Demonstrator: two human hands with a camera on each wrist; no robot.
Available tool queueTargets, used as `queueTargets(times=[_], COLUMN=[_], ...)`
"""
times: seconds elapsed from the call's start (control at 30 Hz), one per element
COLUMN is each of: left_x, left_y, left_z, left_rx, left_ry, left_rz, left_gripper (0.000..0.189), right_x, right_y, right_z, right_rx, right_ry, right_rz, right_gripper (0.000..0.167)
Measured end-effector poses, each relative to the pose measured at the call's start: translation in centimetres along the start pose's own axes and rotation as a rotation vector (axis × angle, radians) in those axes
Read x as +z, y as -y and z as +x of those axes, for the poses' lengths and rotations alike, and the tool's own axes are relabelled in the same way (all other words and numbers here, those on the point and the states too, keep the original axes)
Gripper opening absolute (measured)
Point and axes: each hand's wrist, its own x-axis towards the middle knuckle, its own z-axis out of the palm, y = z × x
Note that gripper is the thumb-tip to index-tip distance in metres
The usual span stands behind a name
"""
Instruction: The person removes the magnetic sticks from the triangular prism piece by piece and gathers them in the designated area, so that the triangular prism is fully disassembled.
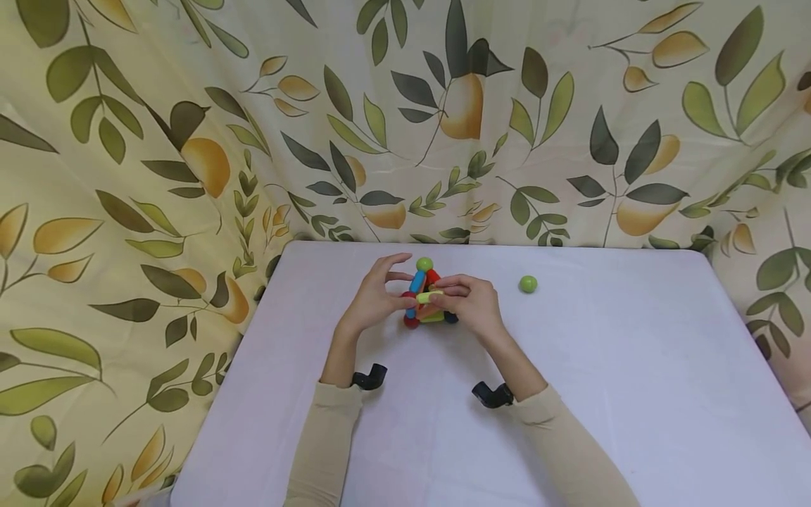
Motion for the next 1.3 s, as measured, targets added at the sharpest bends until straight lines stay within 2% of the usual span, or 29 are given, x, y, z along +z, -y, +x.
queueTargets(times=[0.43,0.53,0.67,0.8,1.07,1.3], left_x=[0.3,-0.1,-1.0,-1.2,-0.8,-0.9], left_y=[-0.3,-0.3,0.1,0.4,0.2,0.0], left_z=[0.0,-0.1,-0.4,-0.3,-0.2,-0.4], left_rx=[0.019,0.018,0.001,0.007,-0.036,-0.046], left_ry=[-0.009,-0.041,-0.083,-0.055,-0.049,-0.031], left_rz=[0.030,0.047,0.060,0.041,0.024,0.042], left_gripper=[0.085,0.089,0.092,0.093,0.092,0.090], right_x=[-0.7,-1.8,-3.9,-5.1,-6.3,-9.6], right_y=[0.1,0.1,0.2,0.3,-0.3,-1.0], right_z=[-0.4,-0.6,-0.8,-1.0,-1.2,-1.9], right_rx=[0.075,0.078,0.039,0.008,0.048,0.055], right_ry=[-0.013,-0.046,-0.105,-0.111,-0.134,-0.210], right_rz=[0.043,0.081,0.148,0.155,0.093,0.072], right_gripper=[0.047,0.046,0.040,0.042,0.047,0.045])
